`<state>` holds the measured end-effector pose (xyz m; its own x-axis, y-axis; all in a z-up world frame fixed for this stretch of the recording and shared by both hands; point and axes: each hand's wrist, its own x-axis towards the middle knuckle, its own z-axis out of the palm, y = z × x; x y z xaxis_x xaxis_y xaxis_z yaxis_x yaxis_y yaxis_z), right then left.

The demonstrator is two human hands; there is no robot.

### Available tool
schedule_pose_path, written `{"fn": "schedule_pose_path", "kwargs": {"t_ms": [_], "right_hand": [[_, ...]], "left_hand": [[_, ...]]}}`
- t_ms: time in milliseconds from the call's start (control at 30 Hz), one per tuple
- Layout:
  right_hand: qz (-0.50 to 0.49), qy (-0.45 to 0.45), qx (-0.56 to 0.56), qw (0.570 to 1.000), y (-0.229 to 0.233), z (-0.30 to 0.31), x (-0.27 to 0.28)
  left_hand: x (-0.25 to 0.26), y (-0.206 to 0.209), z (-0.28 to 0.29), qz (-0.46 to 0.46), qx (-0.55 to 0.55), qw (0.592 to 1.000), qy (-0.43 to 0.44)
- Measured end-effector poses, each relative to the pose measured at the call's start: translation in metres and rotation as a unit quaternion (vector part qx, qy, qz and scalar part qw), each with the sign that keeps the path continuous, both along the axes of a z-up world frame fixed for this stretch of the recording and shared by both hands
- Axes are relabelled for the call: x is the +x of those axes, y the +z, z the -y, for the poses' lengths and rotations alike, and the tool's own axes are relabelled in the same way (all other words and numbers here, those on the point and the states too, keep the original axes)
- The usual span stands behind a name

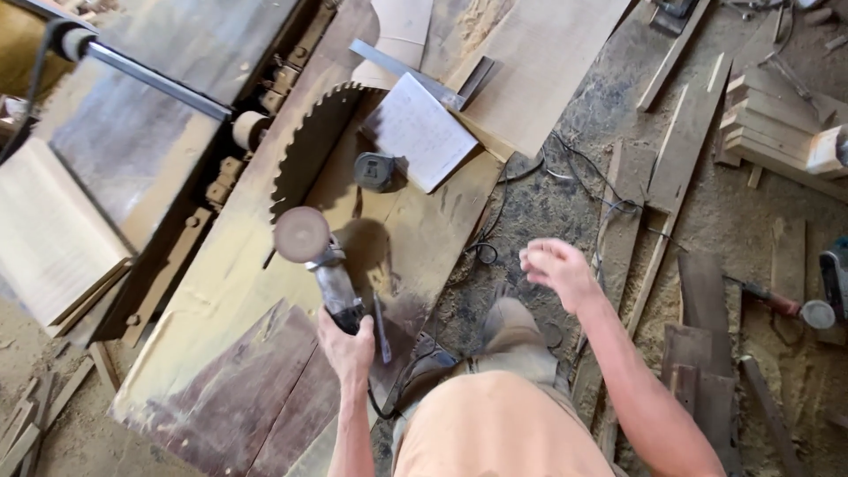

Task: The person uses an angle grinder with a sanding disc to smooth the edges and surface of a rectangular wooden board. They hold the board with one hand and operate the tool with the other, moving the grinder along the edges and across the face. After sanding, the person wipes the board with a cloth and briefly inspects it.

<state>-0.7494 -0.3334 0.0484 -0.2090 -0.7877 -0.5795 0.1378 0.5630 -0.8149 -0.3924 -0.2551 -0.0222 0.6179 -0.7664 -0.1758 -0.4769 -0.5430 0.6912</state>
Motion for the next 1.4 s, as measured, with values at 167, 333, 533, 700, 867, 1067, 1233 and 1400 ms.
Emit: {"fn": "schedule_pose_path", "kwargs": {"t_ms": [167, 333, 533, 700, 867, 1067, 1233, 1400], "right_hand": [[0.008, -0.014, -0.003, 1.000, 0.001, 0.087, -0.050], [0.039, -0.042, -0.010, 0.998, -0.046, 0.209, -0.141], [0.123, -0.086, 0.078, 0.986, -0.098, 0.317, -0.187], [0.095, -0.098, 0.171, 0.976, -0.092, 0.330, -0.175], [-0.152, -0.069, 0.046, 0.985, -0.114, 0.384, -0.233], [-0.551, 0.013, -0.423, 0.719, -0.114, 0.538, -0.330], [-0.495, 0.268, -0.196, 0.803, -0.100, 0.642, -0.352], [-0.454, 0.329, 0.054, 0.826, -0.039, 0.663, -0.325]], "left_hand": [[0.002, 0.000, 0.008, 0.174, 0.020, 0.985, 0.009], [-0.054, 0.019, 0.065, 0.344, -0.178, 0.922, -0.014], [-0.231, 0.049, 0.281, 0.249, -0.248, 0.901, -0.253], [-0.272, -0.041, 0.400, 0.359, -0.150, 0.888, -0.245], [-0.226, -0.070, 0.418, 0.389, -0.097, 0.885, -0.237], [-0.238, -0.030, 0.375, 0.313, -0.127, 0.930, -0.146], [-0.306, 0.055, 0.331, -0.089, 0.086, 0.991, -0.051], [-0.316, 0.043, 0.335, -0.224, 0.188, 0.956, 0.031]]}}
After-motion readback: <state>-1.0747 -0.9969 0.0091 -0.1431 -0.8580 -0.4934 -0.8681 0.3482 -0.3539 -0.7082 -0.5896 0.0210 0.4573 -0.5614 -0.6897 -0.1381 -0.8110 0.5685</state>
